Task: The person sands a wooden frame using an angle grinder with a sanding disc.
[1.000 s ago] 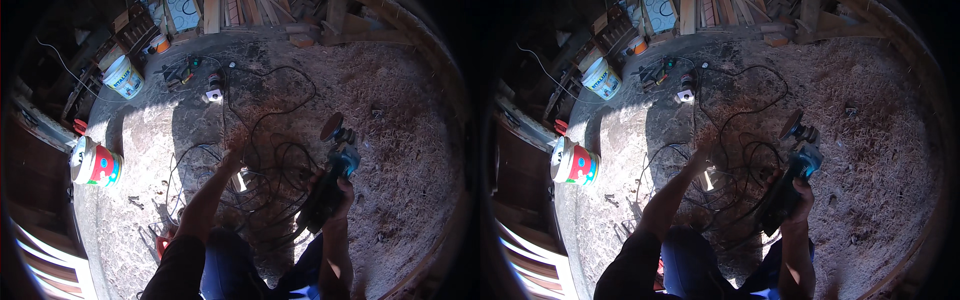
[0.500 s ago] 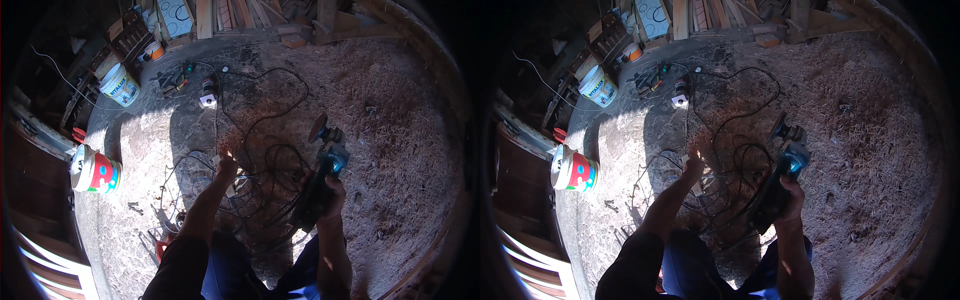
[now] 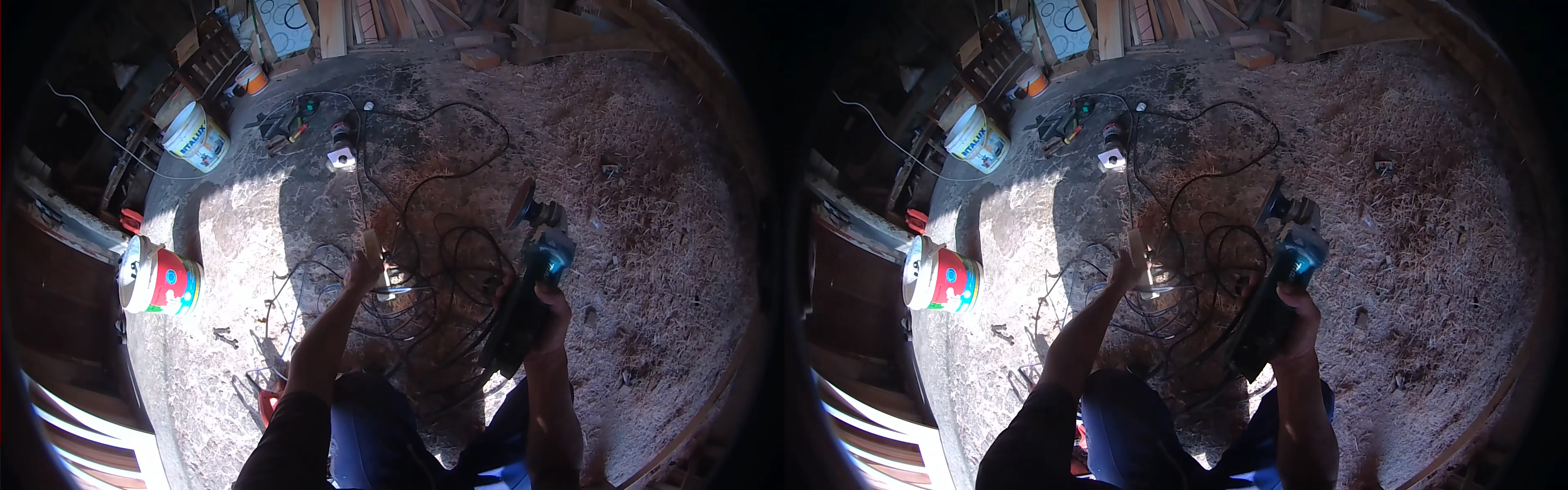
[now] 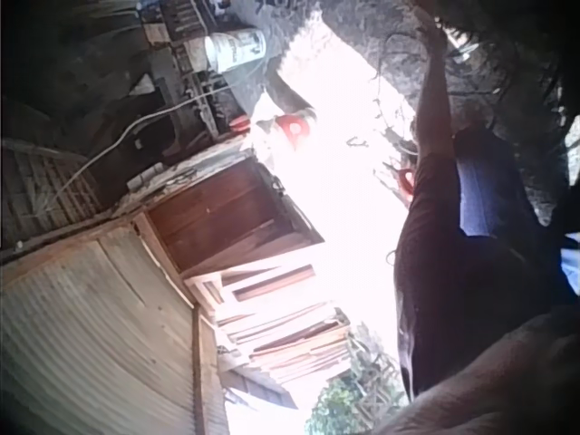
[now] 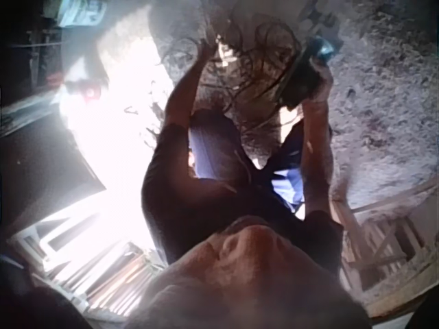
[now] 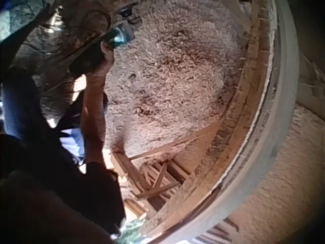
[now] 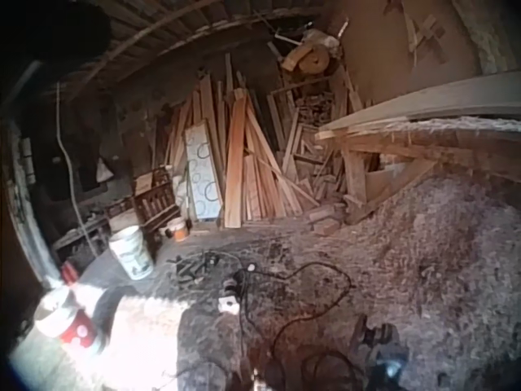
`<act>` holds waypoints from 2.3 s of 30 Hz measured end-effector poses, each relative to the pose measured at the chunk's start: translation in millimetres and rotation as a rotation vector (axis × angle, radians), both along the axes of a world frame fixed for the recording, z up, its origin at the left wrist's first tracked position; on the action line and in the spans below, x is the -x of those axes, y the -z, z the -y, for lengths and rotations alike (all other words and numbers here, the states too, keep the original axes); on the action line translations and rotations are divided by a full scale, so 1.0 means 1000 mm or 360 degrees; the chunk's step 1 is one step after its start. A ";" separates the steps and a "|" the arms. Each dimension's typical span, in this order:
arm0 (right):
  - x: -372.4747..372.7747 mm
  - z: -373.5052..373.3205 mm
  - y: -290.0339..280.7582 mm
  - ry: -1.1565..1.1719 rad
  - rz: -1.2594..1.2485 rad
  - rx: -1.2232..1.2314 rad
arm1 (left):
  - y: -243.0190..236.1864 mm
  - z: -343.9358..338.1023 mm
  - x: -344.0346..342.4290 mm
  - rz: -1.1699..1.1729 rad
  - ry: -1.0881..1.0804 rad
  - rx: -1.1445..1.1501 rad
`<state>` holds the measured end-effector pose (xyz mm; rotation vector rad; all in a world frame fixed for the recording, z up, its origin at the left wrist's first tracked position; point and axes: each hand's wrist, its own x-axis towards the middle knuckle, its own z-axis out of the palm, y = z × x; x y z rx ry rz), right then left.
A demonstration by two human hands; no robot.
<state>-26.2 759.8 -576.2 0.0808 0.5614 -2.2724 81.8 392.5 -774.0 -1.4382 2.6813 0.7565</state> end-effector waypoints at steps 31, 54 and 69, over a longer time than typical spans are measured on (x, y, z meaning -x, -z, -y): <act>-0.004 0.013 -0.004 -0.0071 0.0082 -0.0224 | 0.026 0.032 0.020 -0.0141 0.0357 0.0038; -0.010 0.033 0.026 -0.0340 -0.0091 0.0358 | 0.029 -0.025 -0.079 -0.0629 -0.0165 -0.0340; -0.007 0.065 0.046 -0.0607 0.0064 0.0736 | -0.005 -0.041 -0.069 -0.0466 0.0638 0.0272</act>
